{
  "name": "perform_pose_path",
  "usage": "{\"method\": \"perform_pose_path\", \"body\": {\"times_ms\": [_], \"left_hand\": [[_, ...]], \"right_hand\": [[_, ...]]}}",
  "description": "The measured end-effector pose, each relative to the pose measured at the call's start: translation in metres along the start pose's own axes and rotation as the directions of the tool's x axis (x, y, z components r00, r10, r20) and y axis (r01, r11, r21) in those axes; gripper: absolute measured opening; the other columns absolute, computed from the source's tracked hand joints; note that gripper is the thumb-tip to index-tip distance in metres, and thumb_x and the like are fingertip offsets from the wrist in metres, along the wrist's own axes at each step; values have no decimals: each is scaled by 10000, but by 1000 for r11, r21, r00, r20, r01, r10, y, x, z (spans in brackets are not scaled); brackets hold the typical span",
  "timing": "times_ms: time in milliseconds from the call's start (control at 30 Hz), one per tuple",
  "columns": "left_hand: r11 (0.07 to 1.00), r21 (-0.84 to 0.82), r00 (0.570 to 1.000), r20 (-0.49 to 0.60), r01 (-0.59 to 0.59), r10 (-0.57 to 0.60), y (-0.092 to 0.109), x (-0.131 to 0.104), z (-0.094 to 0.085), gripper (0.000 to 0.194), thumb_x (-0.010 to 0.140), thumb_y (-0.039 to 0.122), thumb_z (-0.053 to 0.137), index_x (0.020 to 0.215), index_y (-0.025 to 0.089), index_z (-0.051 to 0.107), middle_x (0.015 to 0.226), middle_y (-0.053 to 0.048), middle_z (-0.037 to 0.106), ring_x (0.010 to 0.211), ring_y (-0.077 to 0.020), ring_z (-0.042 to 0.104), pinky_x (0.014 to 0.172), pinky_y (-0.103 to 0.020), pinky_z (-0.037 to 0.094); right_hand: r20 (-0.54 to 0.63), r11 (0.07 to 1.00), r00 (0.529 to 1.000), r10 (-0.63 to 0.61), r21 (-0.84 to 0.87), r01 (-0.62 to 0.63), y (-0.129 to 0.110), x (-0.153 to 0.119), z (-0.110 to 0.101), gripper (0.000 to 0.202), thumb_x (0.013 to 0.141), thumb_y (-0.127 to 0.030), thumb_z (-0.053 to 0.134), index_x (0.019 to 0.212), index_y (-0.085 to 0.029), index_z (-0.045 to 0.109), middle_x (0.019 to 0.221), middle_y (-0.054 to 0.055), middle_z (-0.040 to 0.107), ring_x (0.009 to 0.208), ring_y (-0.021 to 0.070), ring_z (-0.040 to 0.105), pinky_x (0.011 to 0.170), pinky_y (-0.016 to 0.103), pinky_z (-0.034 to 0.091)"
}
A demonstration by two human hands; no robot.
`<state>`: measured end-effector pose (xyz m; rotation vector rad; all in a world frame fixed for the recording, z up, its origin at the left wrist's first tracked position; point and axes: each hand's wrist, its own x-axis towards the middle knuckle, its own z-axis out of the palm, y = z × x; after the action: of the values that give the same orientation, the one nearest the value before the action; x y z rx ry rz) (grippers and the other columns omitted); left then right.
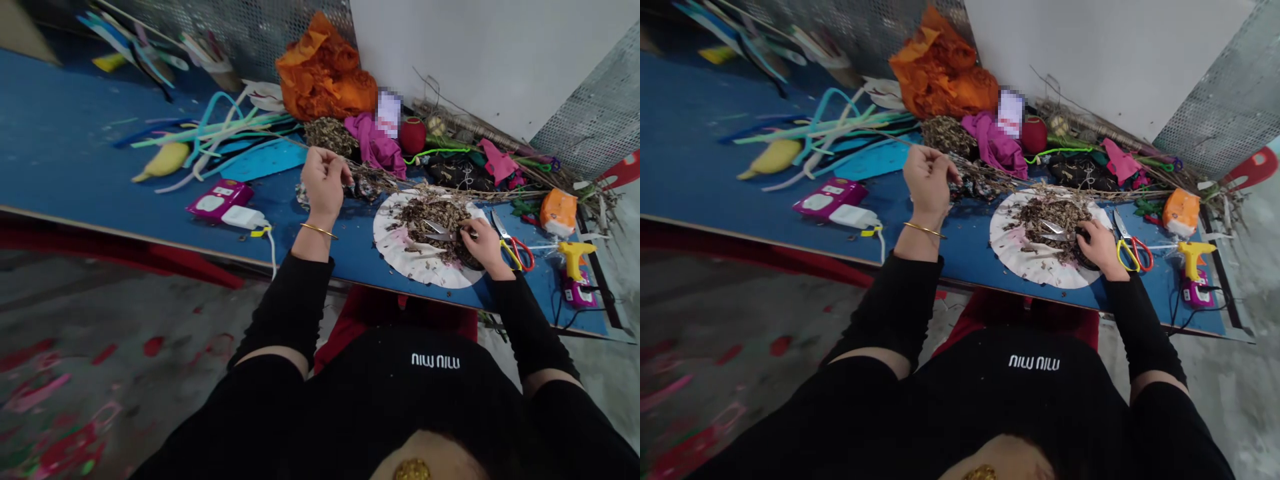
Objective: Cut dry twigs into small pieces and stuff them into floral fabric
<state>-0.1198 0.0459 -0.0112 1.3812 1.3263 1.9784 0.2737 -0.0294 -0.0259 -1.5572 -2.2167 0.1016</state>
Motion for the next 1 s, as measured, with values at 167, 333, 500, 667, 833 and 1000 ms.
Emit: {"method": "perform_pose_path", "body": {"times_ms": [167, 333, 500, 667, 833, 1000], "left_hand": [[1000, -24, 999, -37, -14, 13, 14, -9, 8, 379, 965, 564, 659, 821, 272, 464, 621, 50, 592, 491, -105, 521, 521, -304, 470], [996, -75, 997, -61, -58, 53, 25, -12, 10, 347, 952, 540, 655, 817, 275, 478, 618, 38, 594, 476, -118, 533, 501, -313, 452], [998, 5, 996, -70, -55, 56, 23, -7, -4, 350, 950, 548, 650, 815, 261, 503, 609, 44, 584, 473, -96, 507, 500, -303, 417], [996, 68, 969, -234, -63, 77, 10, 9, -24, 430, 989, 651, 543, 814, 273, 436, 614, 44, 524, 492, -106, 508, 484, -320, 358], [997, 51, 918, -390, -59, 75, -2, 25, -34, 354, 1066, 530, 463, 865, 254, 369, 639, 77, 452, 497, -48, 430, 508, -278, 370], [999, 40, 908, -418, -4, 21, -8, 37, -38, 266, 1104, 319, 458, 889, 250, 317, 654, 110, 394, 503, -28, 372, 525, -261, 374]], "right_hand": [[-86, 988, 991, -102, -121, 92, -38, 41, -13, 406, 982, -370, 543, 1314, -158, 647, 1262, 188, 656, 1131, 332, 630, 971, 465, 500], [81, 904, 952, -296, -297, 306, -88, 107, 15, 604, 966, -301, 592, 1503, -59, 462, 1480, 265, 527, 1366, 382, 470, 1145, 534, 345], [190, 875, 961, -199, -407, 262, -101, 134, 47, 390, 1009, -98, 302, 1244, -40, 608, 1181, 251, 680, 1105, 324, 616, 1060, 490, 342], [168, 855, 970, -176, -462, 235, -95, 132, 53, 398, 1017, -90, 257, 1195, -61, 612, 1141, 234, 689, 1048, 318, 642, 1008, 449, 334], [150, 847, 971, -186, -476, 235, -95, 131, 51, 391, 1016, -88, 265, 1193, -65, 614, 1147, 231, 691, 1031, 314, 642, 997, 440, 327], [152, 848, 970, -187, -473, 238, -95, 129, 49, 392, 1011, -78, 268, 1192, -63, 615, 1152, 226, 692, 1032, 311, 648, 1003, 429, 332]]}}
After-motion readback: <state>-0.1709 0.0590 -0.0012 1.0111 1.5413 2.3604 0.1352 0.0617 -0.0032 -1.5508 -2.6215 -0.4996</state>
